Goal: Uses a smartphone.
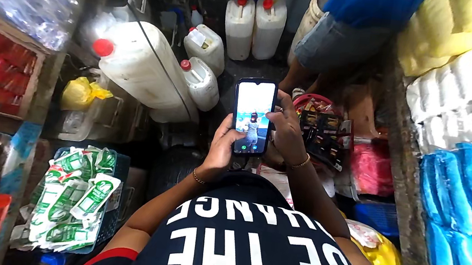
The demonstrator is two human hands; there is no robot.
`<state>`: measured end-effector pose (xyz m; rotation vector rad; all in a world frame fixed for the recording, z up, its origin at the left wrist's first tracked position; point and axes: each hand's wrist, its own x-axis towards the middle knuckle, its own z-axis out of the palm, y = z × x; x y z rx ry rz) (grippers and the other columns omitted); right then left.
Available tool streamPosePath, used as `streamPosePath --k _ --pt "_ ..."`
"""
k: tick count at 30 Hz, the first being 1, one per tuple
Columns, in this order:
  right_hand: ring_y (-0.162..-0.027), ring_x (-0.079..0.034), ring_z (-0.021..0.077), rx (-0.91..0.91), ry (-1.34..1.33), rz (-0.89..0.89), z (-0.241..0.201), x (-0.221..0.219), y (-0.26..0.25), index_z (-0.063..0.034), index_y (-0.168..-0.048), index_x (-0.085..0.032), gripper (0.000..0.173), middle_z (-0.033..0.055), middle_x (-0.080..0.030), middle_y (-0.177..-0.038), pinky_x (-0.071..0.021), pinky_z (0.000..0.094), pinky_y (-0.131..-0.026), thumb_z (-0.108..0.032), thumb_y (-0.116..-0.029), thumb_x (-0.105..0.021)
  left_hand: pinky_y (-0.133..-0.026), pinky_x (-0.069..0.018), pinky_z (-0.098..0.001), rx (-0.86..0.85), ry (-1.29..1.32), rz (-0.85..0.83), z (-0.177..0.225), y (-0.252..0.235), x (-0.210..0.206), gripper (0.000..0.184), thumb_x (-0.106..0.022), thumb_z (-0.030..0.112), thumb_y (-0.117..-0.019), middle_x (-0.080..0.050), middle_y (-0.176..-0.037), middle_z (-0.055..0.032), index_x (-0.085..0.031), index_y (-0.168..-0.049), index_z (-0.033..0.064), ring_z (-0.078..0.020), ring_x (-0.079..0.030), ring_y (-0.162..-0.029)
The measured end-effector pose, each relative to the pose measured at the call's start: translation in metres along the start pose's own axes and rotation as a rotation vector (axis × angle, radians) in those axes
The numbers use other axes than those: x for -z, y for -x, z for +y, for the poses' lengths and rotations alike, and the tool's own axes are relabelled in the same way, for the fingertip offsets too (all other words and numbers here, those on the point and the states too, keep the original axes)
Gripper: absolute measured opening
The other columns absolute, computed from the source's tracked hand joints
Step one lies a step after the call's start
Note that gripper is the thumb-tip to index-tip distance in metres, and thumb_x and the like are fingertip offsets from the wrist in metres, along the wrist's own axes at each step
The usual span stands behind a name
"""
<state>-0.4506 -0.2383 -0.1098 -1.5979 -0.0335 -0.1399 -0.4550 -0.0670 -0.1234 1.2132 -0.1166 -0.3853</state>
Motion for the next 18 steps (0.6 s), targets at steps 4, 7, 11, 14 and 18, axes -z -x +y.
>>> streamPosePath --k 4,7,11,14,18 --pt "-0.095 -0.069 0.0089 -0.004 0.030 0.004 0.0002 -0.0020 0.0000 -0.0117 -0.152 -0.034 0.069 0.0076 -0.065 -0.120 -0.0608 0.0265 -0.078 -0.017 -0.0919 -0.067 -0.075 -0.0582 -0.0295 -0.006 -0.015 0.000 0.0007 -0.0010 -0.0014 0.043 -0.042 0.010 -0.0934 -0.068 -0.109 -0.0009 -0.055 -0.133 0.0182 -0.0096 -0.067 -0.091" --pt "-0.101 -0.068 0.0089 -0.016 0.010 -0.011 -0.0021 -0.0013 0.0002 -0.0140 -0.154 -0.031 0.085 0.0061 -0.063 -0.126 -0.0610 0.0272 -0.083 -0.024 -0.0848 -0.080 -0.078 -0.0573 -0.0300 -0.013 -0.031 0.002 0.0009 -0.0019 -0.0015 0.044 -0.042 0.010 -0.0928 -0.067 -0.111 -0.0007 -0.055 -0.135 0.0173 -0.0092 -0.066 -0.093" --pt "-0.104 -0.067 0.0078 0.011 0.000 -0.030 -0.0020 0.0020 0.0001 -0.0105 -0.154 -0.032 0.071 0.0069 -0.061 -0.129 -0.0595 0.0261 -0.085 -0.025 -0.0928 -0.065 -0.077 -0.0577 -0.0301 -0.013 -0.019 -0.008 -0.0004 -0.0022 -0.0008 0.045 -0.042 0.010 -0.0930 -0.068 -0.112 -0.0010 -0.054 -0.136 0.0172 -0.0094 -0.067 -0.093" --pt "-0.106 -0.064 0.0066 0.046 0.005 -0.022 0.0024 0.0033 -0.0016 -0.0067 -0.152 -0.035 0.059 0.0080 -0.060 -0.127 -0.0561 0.0250 -0.088 -0.016 -0.0962 -0.051 -0.077 -0.0576 -0.0292 -0.013 -0.021 -0.003 -0.0006 -0.0023 -0.0007 0.045 -0.042 0.009 -0.0919 -0.068 -0.111 -0.0003 -0.055 -0.135 0.0169 -0.0084 -0.067 -0.092" --pt "-0.103 -0.062 0.0066 0.052 0.013 0.006 0.0038 0.0044 -0.0031 -0.0059 -0.149 -0.041 0.054 0.0082 -0.060 -0.126 -0.0545 0.0234 -0.086 -0.011 -0.0951 -0.043 -0.072 -0.0576 -0.0277 -0.014 -0.008 0.001 -0.0026 -0.0025 0.0008 0.044 -0.043 0.009 -0.0911 -0.068 -0.107 0.0001 -0.057 -0.132 0.0177 -0.0080 -0.067 -0.088"
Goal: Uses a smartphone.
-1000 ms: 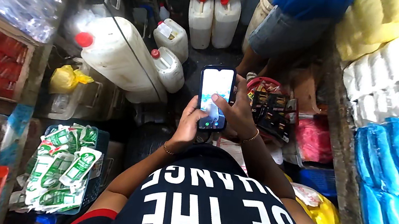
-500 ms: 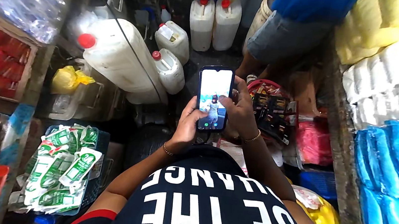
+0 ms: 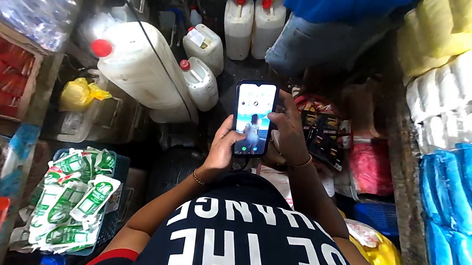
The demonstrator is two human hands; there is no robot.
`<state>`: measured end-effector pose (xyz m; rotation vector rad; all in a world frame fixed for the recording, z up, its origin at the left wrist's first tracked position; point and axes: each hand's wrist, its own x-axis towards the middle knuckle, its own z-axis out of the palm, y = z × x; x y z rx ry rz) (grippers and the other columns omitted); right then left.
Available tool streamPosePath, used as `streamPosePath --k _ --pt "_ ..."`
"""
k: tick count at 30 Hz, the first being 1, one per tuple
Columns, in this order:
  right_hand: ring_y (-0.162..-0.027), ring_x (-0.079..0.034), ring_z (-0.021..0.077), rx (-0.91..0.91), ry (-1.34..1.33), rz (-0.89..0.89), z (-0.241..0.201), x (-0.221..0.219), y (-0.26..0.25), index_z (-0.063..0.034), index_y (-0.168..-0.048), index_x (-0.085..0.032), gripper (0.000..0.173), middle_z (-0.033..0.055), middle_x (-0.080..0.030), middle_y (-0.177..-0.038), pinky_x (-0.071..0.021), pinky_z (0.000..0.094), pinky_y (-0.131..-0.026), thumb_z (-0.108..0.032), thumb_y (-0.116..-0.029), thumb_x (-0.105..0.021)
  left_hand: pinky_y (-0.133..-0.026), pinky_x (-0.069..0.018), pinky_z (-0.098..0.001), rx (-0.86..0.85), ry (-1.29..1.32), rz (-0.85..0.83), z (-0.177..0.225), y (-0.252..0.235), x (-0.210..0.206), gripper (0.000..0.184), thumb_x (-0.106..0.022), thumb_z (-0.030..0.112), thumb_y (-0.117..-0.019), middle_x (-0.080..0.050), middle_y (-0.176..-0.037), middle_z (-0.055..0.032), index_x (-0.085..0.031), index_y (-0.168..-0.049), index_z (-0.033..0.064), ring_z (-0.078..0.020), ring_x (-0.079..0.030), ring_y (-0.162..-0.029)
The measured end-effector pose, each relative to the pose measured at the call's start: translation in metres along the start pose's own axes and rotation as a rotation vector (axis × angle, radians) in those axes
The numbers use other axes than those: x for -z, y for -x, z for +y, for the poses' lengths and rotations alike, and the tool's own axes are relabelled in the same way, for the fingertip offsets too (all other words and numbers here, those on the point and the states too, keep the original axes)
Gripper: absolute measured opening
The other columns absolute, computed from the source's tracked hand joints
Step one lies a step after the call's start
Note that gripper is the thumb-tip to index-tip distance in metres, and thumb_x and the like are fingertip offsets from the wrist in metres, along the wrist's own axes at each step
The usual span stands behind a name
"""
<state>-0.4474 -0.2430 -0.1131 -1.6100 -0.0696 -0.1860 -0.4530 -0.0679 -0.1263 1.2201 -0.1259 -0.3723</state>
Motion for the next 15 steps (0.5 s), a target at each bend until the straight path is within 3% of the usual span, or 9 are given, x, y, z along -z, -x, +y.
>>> streamPosePath --k 5,8,11,15 --pt "-0.099 -0.064 0.0064 -0.054 -0.012 0.028 -0.0030 -0.0010 0.0004 -0.0081 -0.147 -0.045 0.050 0.0076 -0.063 -0.123 -0.0551 0.0243 -0.083 -0.008 -0.0973 -0.041 -0.075 -0.0571 -0.0283 0.008 -0.018 0.012 0.0001 0.0009 0.0016 0.045 -0.044 0.010 -0.0910 -0.068 -0.109 -0.0001 -0.056 -0.133 0.0175 -0.0081 -0.066 -0.091" --pt "-0.096 -0.066 0.0086 -0.031 0.071 0.024 -0.0029 -0.0039 0.0000 -0.0063 -0.147 -0.044 0.051 0.0101 -0.064 -0.120 -0.0568 0.0250 -0.081 -0.015 -0.0982 -0.056 -0.076 -0.0574 -0.0296 0.016 -0.013 0.019 0.0000 0.0012 0.0015 0.045 -0.044 0.010 -0.0906 -0.067 -0.110 -0.0009 -0.056 -0.134 0.0167 -0.0090 -0.066 -0.092" --pt "-0.100 -0.068 0.0100 -0.056 0.109 0.015 -0.0030 -0.0064 0.0018 -0.0101 -0.152 -0.037 0.077 0.0095 -0.065 -0.123 -0.0600 0.0274 -0.082 -0.030 -0.0888 -0.075 -0.080 -0.0573 -0.0306 0.007 -0.011 0.011 0.0008 0.0018 0.0015 0.046 -0.044 0.009 -0.0904 -0.068 -0.112 -0.0010 -0.055 -0.134 0.0164 -0.0093 -0.066 -0.094" --pt "-0.107 -0.066 0.0102 -0.051 0.093 -0.006 -0.0043 -0.0038 0.0026 -0.0093 -0.152 -0.036 0.078 0.0098 -0.062 -0.129 -0.0586 0.0273 -0.088 -0.033 -0.0888 -0.075 -0.079 -0.0576 -0.0306 0.006 0.007 0.011 0.0003 0.0026 0.0016 0.045 -0.044 0.009 -0.0902 -0.068 -0.110 -0.0014 -0.056 -0.133 0.0157 -0.0096 -0.067 -0.093"
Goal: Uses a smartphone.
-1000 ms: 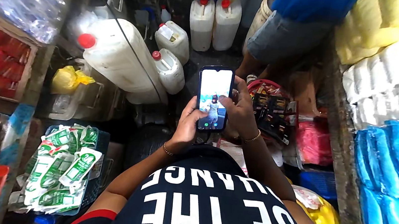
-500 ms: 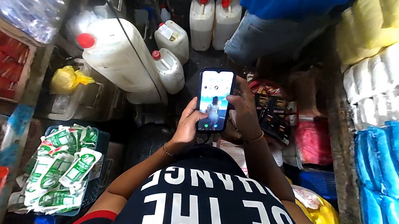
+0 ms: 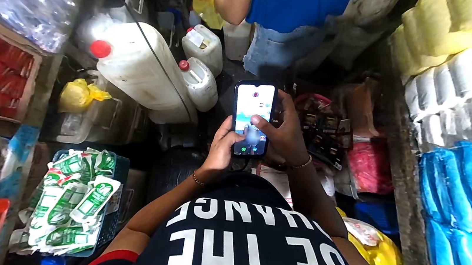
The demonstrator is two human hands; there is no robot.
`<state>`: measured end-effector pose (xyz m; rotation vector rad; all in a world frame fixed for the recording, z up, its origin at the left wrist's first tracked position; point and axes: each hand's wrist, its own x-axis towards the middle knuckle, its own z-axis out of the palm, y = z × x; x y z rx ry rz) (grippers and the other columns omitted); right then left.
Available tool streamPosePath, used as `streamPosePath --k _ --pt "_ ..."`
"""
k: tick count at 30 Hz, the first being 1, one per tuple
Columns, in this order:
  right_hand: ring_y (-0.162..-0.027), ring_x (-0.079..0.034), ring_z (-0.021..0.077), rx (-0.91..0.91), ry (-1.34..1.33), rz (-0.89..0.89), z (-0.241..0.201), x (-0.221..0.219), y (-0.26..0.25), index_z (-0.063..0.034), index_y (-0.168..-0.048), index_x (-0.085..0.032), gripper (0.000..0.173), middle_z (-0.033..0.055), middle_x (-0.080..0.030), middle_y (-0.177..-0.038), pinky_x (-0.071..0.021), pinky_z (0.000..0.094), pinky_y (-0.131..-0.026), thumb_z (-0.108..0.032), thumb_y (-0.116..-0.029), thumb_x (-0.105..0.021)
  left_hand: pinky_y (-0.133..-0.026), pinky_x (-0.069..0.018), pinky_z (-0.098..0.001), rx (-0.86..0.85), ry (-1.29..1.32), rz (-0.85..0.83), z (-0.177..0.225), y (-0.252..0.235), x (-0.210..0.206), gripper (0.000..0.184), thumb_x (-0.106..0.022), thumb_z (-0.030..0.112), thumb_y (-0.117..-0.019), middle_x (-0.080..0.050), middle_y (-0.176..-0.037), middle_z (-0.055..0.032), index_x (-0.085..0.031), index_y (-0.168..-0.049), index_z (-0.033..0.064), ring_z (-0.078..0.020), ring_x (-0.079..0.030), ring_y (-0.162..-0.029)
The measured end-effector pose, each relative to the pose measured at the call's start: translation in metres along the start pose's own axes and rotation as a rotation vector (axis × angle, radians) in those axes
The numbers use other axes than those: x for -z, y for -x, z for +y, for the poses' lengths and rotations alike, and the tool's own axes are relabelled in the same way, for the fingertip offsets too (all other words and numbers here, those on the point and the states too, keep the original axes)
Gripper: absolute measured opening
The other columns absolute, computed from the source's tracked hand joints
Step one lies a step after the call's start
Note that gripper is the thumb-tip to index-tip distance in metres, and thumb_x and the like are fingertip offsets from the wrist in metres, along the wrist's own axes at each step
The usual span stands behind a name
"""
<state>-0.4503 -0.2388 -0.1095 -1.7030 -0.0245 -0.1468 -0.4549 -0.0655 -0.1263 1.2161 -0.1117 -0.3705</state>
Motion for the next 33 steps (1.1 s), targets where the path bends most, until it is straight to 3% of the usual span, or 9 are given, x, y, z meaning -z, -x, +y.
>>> streamPosePath --k 4,8,11,16,20,23,26,33 --pt "-0.108 -0.065 0.0111 0.004 -0.018 -0.014 0.002 0.002 0.002 -0.0097 -0.153 -0.036 0.067 0.0106 -0.060 -0.131 -0.0578 0.0280 -0.087 -0.027 -0.0945 -0.063 -0.081 -0.0573 -0.0316 -0.003 -0.010 -0.018 -0.002 0.001 0.002 0.044 -0.044 0.010 -0.0918 -0.067 -0.111 -0.0001 -0.056 -0.134 0.0177 -0.0092 -0.066 -0.096" --pt "-0.106 -0.065 0.0099 0.031 -0.079 -0.008 0.003 0.003 0.003 -0.0056 -0.150 -0.039 0.059 0.0111 -0.059 -0.130 -0.0568 0.0262 -0.087 -0.013 -0.0933 -0.053 -0.082 -0.0571 -0.0319 -0.011 -0.009 -0.017 -0.003 0.002 0.002 0.046 -0.044 0.009 -0.0909 -0.067 -0.113 -0.0005 -0.055 -0.135 0.0166 -0.0095 -0.066 -0.097" --pt "-0.105 -0.065 0.0096 0.009 -0.081 -0.005 0.000 0.005 0.005 -0.0072 -0.151 -0.040 0.057 0.0108 -0.059 -0.132 -0.0566 0.0266 -0.085 -0.011 -0.0945 -0.049 -0.082 -0.0572 -0.0317 -0.006 -0.010 -0.014 -0.002 0.003 0.001 0.047 -0.043 0.009 -0.0906 -0.067 -0.113 -0.0006 -0.055 -0.135 0.0161 -0.0092 -0.066 -0.096" --pt "-0.098 -0.068 0.0080 0.021 -0.058 0.069 0.001 0.000 0.003 -0.0115 -0.143 -0.047 0.048 0.0052 -0.066 -0.119 -0.0591 0.0267 -0.082 -0.030 -0.1006 -0.059 -0.081 -0.0577 -0.0324 0.006 -0.011 -0.033 -0.004 0.004 0.001 0.047 -0.045 0.009 -0.0899 -0.068 -0.112 -0.0010 -0.055 -0.136 0.0160 -0.0100 -0.067 -0.096" --pt "-0.089 -0.070 0.0077 0.077 -0.105 0.101 0.004 -0.003 -0.003 -0.0022 -0.133 -0.047 0.042 0.0049 -0.069 -0.104 -0.0613 0.0264 -0.078 -0.020 -0.0984 -0.061 -0.082 -0.0574 -0.0329 -0.001 -0.035 -0.047 -0.006 0.004 0.000 0.047 -0.044 0.008 -0.0904 -0.067 -0.114 -0.0024 -0.055 -0.136 0.0141 -0.0109 -0.067 -0.097" --pt "-0.091 -0.067 0.0042 0.025 -0.093 0.075 -0.003 -0.001 0.003 -0.0099 -0.139 -0.047 0.040 0.0024 -0.067 -0.109 -0.0581 0.0220 -0.078 -0.024 -0.1026 -0.056 -0.082 -0.0574 -0.0318 0.001 -0.034 -0.039 -0.005 0.005 -0.001 0.047 -0.044 0.008 -0.0895 -0.068 -0.113 -0.0012 -0.056 -0.134 0.0148 -0.0097 -0.067 -0.096" --pt "-0.095 -0.065 0.0035 0.021 -0.123 0.053 -0.004 0.002 0.006 -0.0104 -0.142 -0.046 0.041 0.0018 -0.065 -0.114 -0.0567 0.0224 -0.082 -0.022 -0.1028 -0.048 -0.083 -0.0571 -0.0319 -0.005 -0.033 -0.025 -0.003 0.005 -0.002 0.047 -0.044 0.007 -0.0883 -0.068 -0.113 -0.0012 -0.056 -0.134 0.0134 -0.0095 -0.067 -0.097" --pt "-0.097 -0.066 0.0049 0.026 -0.126 -0.008 -0.002 0.006 0.005 -0.0072 -0.147 -0.041 0.055 0.0039 -0.066 -0.116 -0.0572 0.0235 -0.082 -0.009 -0.0922 -0.050 -0.086 -0.0567 -0.0356 0.009 -0.037 0.029 -0.004 0.004 -0.003 0.051 -0.045 0.009 -0.0886 -0.067 -0.118 -0.0032 -0.055 -0.138 0.0138 -0.0120 -0.066 -0.102"
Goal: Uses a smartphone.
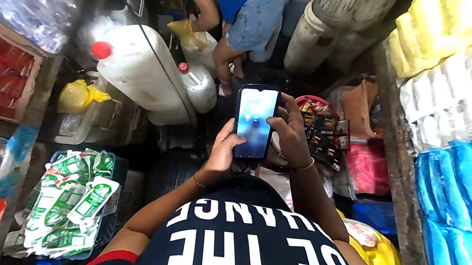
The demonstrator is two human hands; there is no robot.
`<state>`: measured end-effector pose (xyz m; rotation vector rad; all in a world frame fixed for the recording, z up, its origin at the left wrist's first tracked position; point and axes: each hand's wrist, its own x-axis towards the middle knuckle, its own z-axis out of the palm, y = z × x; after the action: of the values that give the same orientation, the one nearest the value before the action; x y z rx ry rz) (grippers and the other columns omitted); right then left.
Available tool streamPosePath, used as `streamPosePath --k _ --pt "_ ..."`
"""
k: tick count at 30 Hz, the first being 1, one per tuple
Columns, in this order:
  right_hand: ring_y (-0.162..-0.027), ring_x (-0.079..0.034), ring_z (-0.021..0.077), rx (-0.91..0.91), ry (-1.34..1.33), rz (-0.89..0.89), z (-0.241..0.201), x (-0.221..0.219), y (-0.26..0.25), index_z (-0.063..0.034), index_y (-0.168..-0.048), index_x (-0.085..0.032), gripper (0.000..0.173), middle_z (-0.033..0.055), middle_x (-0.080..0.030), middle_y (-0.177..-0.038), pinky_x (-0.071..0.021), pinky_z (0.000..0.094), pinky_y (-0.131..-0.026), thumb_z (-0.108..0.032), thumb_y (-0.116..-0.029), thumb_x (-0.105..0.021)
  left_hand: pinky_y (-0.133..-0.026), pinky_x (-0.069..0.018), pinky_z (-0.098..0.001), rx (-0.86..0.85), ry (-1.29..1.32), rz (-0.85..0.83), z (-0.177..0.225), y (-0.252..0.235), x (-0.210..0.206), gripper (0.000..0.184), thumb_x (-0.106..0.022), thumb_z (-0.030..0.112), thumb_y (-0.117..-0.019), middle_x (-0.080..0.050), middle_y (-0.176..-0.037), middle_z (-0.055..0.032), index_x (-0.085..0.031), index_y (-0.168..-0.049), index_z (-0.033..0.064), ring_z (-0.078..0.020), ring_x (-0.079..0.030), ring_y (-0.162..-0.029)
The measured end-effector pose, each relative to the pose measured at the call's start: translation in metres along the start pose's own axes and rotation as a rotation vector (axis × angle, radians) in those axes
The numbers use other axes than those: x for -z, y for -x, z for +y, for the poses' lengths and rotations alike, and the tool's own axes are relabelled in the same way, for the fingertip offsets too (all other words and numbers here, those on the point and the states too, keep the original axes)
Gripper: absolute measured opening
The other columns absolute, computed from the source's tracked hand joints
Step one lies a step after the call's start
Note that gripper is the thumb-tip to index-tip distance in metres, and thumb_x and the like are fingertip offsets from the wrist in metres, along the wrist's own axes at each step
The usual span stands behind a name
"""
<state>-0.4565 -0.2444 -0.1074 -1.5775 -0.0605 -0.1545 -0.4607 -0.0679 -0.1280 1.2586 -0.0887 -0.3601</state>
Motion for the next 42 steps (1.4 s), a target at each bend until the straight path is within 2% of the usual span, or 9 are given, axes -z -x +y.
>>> streamPosePath --k 6,10,14,17,21,24,28,32,42 --pt "-0.098 -0.069 0.0096 -0.022 -0.012 -0.012 -0.0001 -0.0045 0.0012 -0.0132 -0.149 -0.036 0.067 0.0054 -0.066 -0.121 -0.0599 0.0260 -0.080 -0.020 -0.0906 -0.068 -0.085 -0.0568 -0.0348 0.000 0.014 -0.005 0.0006 -0.0005 -0.0002 0.050 -0.044 0.009 -0.0877 -0.067 -0.117 -0.0033 -0.056 -0.136 0.0136 -0.0120 -0.066 -0.100" --pt "-0.098 -0.070 0.0101 -0.016 -0.024 0.007 -0.0004 -0.0082 0.0002 -0.0136 -0.147 -0.038 0.066 0.0057 -0.065 -0.120 -0.0615 0.0259 -0.079 -0.014 -0.0905 -0.072 -0.084 -0.0568 -0.0338 0.004 0.016 -0.002 0.0013 0.0004 -0.0006 0.050 -0.045 0.008 -0.0870 -0.067 -0.115 -0.0031 -0.056 -0.135 0.0137 -0.0114 -0.066 -0.099" --pt "-0.099 -0.068 0.0093 -0.022 -0.006 -0.031 -0.0009 -0.0051 0.0021 -0.0179 -0.151 -0.035 0.062 0.0041 -0.064 -0.123 -0.0588 0.0263 -0.082 -0.026 -0.0956 -0.061 -0.085 -0.0568 -0.0351 0.006 0.031 -0.002 0.0011 0.0003 0.0005 0.051 -0.044 0.008 -0.0871 -0.067 -0.118 -0.0039 -0.057 -0.136 0.0136 -0.0128 -0.066 -0.101" --pt "-0.101 -0.066 0.0068 0.000 -0.033 -0.025 0.0013 -0.0044 0.0008 -0.0110 -0.149 -0.037 0.057 0.0037 -0.063 -0.121 -0.0580 0.0249 -0.086 -0.021 -0.0966 -0.056 -0.086 -0.0563 -0.0349 0.008 0.018 0.003 0.0004 -0.0003 0.0010 0.050 -0.045 0.009 -0.0869 -0.067 -0.118 -0.0033 -0.057 -0.135 0.0138 -0.0122 -0.066 -0.102" --pt "-0.102 -0.066 0.0093 -0.025 -0.024 -0.042 0.0028 -0.0027 0.0028 -0.0155 -0.152 -0.035 0.060 0.0044 -0.063 -0.125 -0.0582 0.0274 -0.083 -0.021 -0.0952 -0.054 -0.084 -0.0567 -0.0342 0.020 0.013 0.006 -0.0003 0.0002 0.0015 0.050 -0.045 0.010 -0.0876 -0.067 -0.117 -0.0028 -0.057 -0.136 0.0145 -0.0119 -0.066 -0.100" --pt "-0.101 -0.067 0.0086 -0.037 -0.036 -0.038 0.0035 -0.0025 0.0018 -0.0114 -0.151 -0.036 0.058 0.0046 -0.064 -0.124 -0.0591 0.0259 -0.082 -0.014 -0.0948 -0.051 -0.083 -0.0585 -0.0364 0.035 0.030 0.002 0.0011 0.0008 0.0013 0.051 -0.042 0.009 -0.0885 -0.068 -0.115 -0.0061 -0.053 -0.138 0.0120 -0.0149 -0.068 -0.098" --pt "-0.098 -0.068 0.0090 -0.071 -0.054 -0.049 0.0049 -0.0016 0.0032 -0.0146 -0.151 -0.036 0.059 0.0040 -0.065 -0.123 -0.0589 0.0264 -0.080 -0.012 -0.0940 -0.049 -0.085 -0.0581 -0.0361 0.033 0.045 0.013 -0.0002 0.0008 0.0017 0.052 -0.042 0.011 -0.0890 -0.068 -0.117 -0.0046 -0.053 -0.140 0.0133 -0.0136 -0.068 -0.099" --pt "-0.098 -0.068 0.0075 -0.052 -0.093 -0.047 0.0083 -0.0033 -0.0005 -0.0065 -0.146 -0.039 0.055 0.0041 -0.065 -0.117 -0.0593 0.0254 -0.082 -0.011 -0.0925 -0.050 -0.086 -0.0580 -0.0371 0.033 0.061 0.022 -0.0007 0.0004 0.0033 0.051 -0.041 0.012 -0.0912 -0.067 -0.118 -0.0042 -0.052 -0.141 0.0145 -0.0134 -0.068 -0.101" --pt "-0.097 -0.067 0.0057 -0.077 -0.102 -0.069 0.0087 -0.0018 0.0012 -0.0105 -0.148 -0.039 0.055 0.0018 -0.066 -0.117 -0.0587 0.0234 -0.080 -0.012 -0.0940 -0.049 -0.085 -0.0579 -0.0360 0.035 0.069 0.040 -0.0003 0.0001 0.0027 0.050 -0.041 0.013 -0.0913 -0.068 -0.116 -0.0035 -0.053 -0.140 0.0151 -0.0130 -0.068 -0.101"
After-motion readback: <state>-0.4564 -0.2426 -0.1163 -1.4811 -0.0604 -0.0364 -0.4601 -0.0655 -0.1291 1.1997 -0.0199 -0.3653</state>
